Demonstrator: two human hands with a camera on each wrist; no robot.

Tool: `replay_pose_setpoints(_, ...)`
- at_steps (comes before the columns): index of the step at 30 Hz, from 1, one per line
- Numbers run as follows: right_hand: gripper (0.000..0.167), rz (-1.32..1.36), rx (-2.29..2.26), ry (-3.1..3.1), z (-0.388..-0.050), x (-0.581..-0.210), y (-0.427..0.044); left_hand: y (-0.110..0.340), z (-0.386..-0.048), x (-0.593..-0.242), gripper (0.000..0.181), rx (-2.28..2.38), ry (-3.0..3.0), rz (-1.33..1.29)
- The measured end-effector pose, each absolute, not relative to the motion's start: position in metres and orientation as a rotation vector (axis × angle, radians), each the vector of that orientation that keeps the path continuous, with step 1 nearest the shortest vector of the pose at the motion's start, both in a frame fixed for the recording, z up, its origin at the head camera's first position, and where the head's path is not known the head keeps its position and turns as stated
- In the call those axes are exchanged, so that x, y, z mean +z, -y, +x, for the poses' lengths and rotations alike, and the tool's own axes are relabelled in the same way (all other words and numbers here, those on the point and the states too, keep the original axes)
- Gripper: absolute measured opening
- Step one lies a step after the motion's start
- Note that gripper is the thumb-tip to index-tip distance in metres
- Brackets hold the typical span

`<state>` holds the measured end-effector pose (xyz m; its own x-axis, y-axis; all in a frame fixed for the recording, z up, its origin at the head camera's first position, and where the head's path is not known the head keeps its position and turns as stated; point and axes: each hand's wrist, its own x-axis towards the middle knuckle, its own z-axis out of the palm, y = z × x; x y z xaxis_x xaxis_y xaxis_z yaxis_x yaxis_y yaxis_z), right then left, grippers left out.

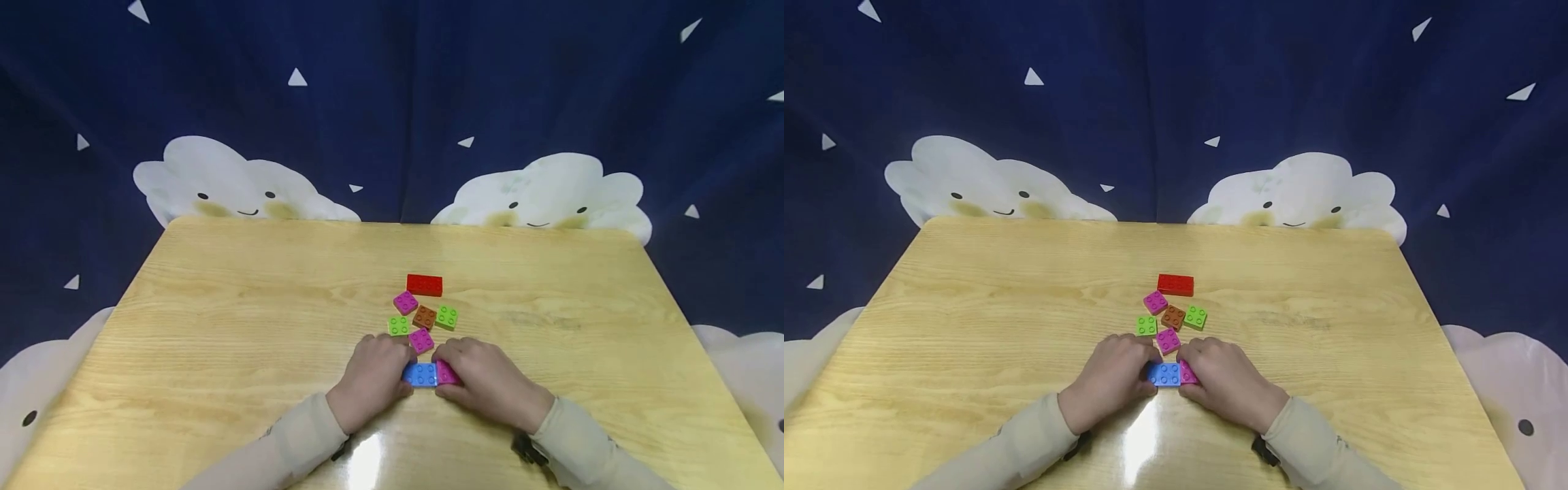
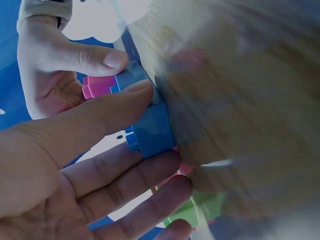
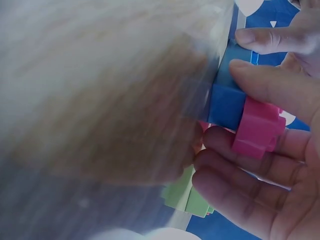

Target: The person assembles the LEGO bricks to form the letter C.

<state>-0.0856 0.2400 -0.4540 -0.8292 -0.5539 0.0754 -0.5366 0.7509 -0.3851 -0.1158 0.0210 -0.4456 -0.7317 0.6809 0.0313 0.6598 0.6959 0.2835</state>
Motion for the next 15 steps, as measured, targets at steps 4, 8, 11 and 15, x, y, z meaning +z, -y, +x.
replay_pose_setpoints(4,0.029,-0.912,-0.623,-2.899,-0.0848,-0.4555,-0.2396,-0.0204,-0.1144,-0.4483,0.029,0.42,-2.838,1.131)
replay_pose_setpoints(8,0.029,-0.924,-0.628,-2.89,-0.0848,-0.4551,-0.2393,-0.0196,-0.1122,-0.4501,0.028,0.404,-2.857,1.147)
replay_pose_setpoints(11,0.03,-0.938,-0.629,-2.888,-0.0846,-0.4542,-0.2391,-0.0188,-0.1112,-0.4509,0.028,0.407,-2.861,1.153)
replay_pose_setpoints(15,0.03,-0.958,-0.616,-2.898,-0.0853,-0.4541,-0.2389,-0.0167,-0.1111,-0.4528,0.027,0.452,-2.864,1.158)
